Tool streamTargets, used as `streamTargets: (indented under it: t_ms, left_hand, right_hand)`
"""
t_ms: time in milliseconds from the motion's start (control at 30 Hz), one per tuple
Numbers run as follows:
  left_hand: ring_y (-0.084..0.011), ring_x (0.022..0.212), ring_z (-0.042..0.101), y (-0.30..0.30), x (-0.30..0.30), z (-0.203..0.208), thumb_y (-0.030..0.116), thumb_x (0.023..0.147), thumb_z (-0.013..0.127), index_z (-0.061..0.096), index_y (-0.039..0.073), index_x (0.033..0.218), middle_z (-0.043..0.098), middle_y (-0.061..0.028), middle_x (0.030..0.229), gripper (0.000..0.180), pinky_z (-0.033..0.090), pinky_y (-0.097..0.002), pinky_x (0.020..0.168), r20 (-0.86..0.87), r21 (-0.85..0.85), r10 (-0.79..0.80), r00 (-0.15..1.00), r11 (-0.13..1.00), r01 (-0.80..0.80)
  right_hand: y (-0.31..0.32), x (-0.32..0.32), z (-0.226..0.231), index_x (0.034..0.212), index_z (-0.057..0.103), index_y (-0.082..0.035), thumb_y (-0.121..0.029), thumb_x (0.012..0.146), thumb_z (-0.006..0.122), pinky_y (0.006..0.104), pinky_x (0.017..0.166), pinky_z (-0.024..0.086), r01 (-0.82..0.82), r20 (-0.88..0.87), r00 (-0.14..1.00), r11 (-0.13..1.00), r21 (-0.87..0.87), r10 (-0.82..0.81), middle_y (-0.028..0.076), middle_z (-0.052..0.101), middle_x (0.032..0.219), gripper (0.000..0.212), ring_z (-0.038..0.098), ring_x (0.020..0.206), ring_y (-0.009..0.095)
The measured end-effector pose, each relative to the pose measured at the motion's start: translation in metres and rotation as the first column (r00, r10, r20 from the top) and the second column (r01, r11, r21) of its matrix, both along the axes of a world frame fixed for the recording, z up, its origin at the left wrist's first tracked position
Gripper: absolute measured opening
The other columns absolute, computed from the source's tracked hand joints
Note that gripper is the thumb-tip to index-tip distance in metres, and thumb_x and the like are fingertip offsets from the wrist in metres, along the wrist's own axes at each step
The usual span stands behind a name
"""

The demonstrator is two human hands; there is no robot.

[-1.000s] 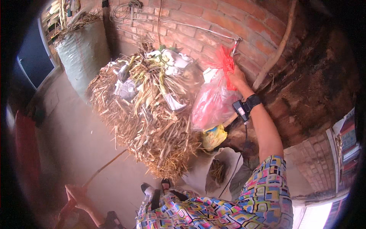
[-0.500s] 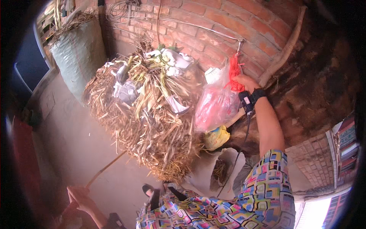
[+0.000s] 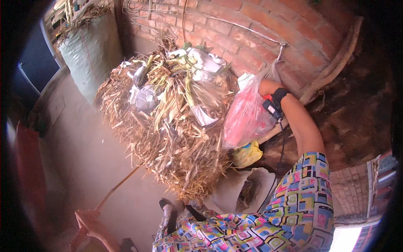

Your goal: The person ties red plastic strips onto a feather duster by hand and then attaches it to a long pole to brush a high corner and ceiling area.

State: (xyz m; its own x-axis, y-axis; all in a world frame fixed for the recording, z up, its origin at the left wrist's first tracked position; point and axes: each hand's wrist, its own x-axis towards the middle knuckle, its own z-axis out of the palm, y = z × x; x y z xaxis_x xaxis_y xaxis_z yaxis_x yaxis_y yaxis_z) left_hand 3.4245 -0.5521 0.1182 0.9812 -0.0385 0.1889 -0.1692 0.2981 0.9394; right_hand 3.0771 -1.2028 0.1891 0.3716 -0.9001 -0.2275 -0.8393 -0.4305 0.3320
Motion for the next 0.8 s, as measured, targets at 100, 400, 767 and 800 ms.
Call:
streamTargets:
  t_ms: [100,400,767,800]
  left_hand:
    - [-0.0081,0.04,0.022,0.006,0.0,-0.003,0.025,0.088,0.041,0.028,0.012,0.056,0.023,0.0021,0.046,0.038,0.031,-0.0256,0.043,0.113,0.151,0.064,0.992,0.985,-0.081]
    - [-0.0082,0.041,0.023,-0.006,-0.024,0.012,0.024,0.088,0.042,0.028,0.011,0.055,0.023,0.0022,0.047,0.038,0.03,-0.0254,0.043,-0.087,0.049,0.128,0.988,0.991,-0.124]
    - [-0.0083,0.041,0.022,0.007,-0.01,-0.007,0.026,0.087,0.043,0.029,0.012,0.056,0.022,0.002,0.047,0.037,0.029,-0.0244,0.041,-0.15,0.001,0.166,0.975,0.986,-0.168]
    - [-0.0083,0.041,0.021,0.004,-0.01,-0.003,0.026,0.088,0.042,0.029,0.012,0.056,0.022,0.0019,0.047,0.037,0.029,-0.0246,0.041,-0.218,-0.018,0.094,0.971,0.995,-0.101]
  right_hand:
    - [0.005,0.012,-0.014,0.089,0.06,0.001,-0.011,0.059,0.057,0.0358,0.079,0.043,0.004,0.102,0.995,0.998,-0.067,0.003,0.021,0.054,0.101,0.033,0.053,0.097,0.03]
    - [0.036,-0.03,-0.046,0.058,0.062,-0.006,-0.012,0.055,0.059,0.0377,0.05,0.044,0.006,-0.264,0.961,0.942,0.334,0.088,0.01,0.058,0.056,0.008,0.057,0.053,0.024]
    - [0.025,-0.033,-0.08,0.064,0.062,-0.004,-0.011,0.056,0.057,0.0361,0.05,0.044,0.039,-0.213,0.975,0.902,0.429,0.059,0.009,0.058,0.059,0.011,0.055,0.054,0.021]
    - [0.024,-0.034,-0.081,0.064,0.062,-0.004,-0.011,0.056,0.057,0.036,0.05,0.044,0.042,-0.212,0.976,0.901,0.432,0.056,0.009,0.058,0.06,0.012,0.055,0.055,0.021]
